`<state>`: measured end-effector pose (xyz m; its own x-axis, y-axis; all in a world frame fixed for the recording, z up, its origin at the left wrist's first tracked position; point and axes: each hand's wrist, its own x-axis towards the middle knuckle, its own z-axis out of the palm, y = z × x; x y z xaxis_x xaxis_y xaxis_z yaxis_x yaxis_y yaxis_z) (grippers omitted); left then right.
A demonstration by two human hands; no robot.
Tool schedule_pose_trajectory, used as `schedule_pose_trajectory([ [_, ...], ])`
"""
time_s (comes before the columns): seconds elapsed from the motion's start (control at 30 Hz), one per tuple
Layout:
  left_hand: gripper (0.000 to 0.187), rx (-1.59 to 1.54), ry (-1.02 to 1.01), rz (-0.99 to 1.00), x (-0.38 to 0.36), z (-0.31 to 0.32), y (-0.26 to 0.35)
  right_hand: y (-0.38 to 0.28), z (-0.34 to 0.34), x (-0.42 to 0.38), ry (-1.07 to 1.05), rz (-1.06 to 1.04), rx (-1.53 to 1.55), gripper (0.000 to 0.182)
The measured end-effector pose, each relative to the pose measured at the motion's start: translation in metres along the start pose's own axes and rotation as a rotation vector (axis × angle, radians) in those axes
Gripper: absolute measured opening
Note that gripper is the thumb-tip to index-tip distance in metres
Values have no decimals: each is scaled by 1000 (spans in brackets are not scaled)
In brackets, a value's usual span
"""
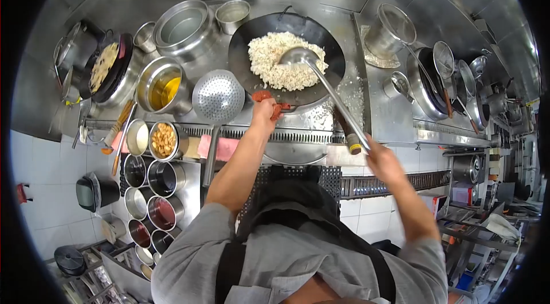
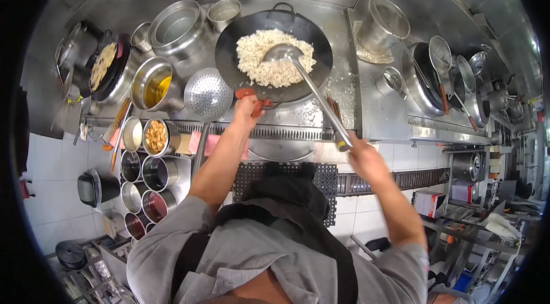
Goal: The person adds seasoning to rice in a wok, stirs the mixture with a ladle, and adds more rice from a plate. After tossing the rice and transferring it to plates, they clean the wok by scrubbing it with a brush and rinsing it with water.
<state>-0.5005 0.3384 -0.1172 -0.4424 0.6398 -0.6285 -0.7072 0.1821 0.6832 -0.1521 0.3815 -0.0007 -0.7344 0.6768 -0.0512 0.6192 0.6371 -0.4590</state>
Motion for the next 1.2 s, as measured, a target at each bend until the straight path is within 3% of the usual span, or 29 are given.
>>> schedule_pose_trajectory([
  [0.07,10,-52,-32,13,-74,0,17,-20,-64,-43,-197,113,-2,54],
  [0.13,13,-16,-81,28,-97,-3,33,-24,-82,-61,-304,361,315,47],
  [0.17,16,24,-151,50,-102,-7,33,-22,-79,-51,-353,417,276,47],
  [0.23,19,-58,-217,31,-54,-7,23,-30,-55,-10,-306,381,231,43],
  [0.27,18,-66,-275,39,-27,-13,12,-7,-23,3,-195,204,112,39],
  [0.3,13,-23,-144,4,5,-26,-8,-8,-2,22,-103,52,-32,39],
  [0.33,13,-12,-147,-8,-10,-33,-19,11,32,31,-1,13,-78,39],
  [0.43,20,-17,-105,5,-81,-40,-37,4,43,19,120,34,-116,45],
  [0.5,22,-50,-120,119,-91,-33,-34,-13,17,-10,135,42,122,51],
  [0.53,22,-46,-117,125,-78,-31,-25,-17,6,-26,25,246,221,54],
  [0.6,25,-32,-98,57,-49,-17,-6,-29,-10,-46,1,407,276,51],
  [0.8,19,1,-81,174,-58,7,-8,-16,1,-16,318,247,72,58],
  [0.87,16,67,-73,248,-62,5,-13,-12,-3,1,282,286,51,61],
  [0.93,24,114,-123,261,-73,-2,-20,4,12,13,262,277,-18,63],
  [1.0,32,156,34,529,-86,-8,-46,25,43,17,161,363,-95,63],
  [1.07,34,299,82,875,-47,-34,-96,-11,47,6,-23,555,591,66],
  [1.1,33,365,122,998,-52,-28,-89,-28,54,-3,-45,548,805,62],
  [1.13,33,363,125,988,-65,-20,-70,-54,50,-6,-119,503,1090,55],
  [1.2,28,122,-81,308,-86,-17,-22,-83,54,-15,-110,586,1466,49],
])
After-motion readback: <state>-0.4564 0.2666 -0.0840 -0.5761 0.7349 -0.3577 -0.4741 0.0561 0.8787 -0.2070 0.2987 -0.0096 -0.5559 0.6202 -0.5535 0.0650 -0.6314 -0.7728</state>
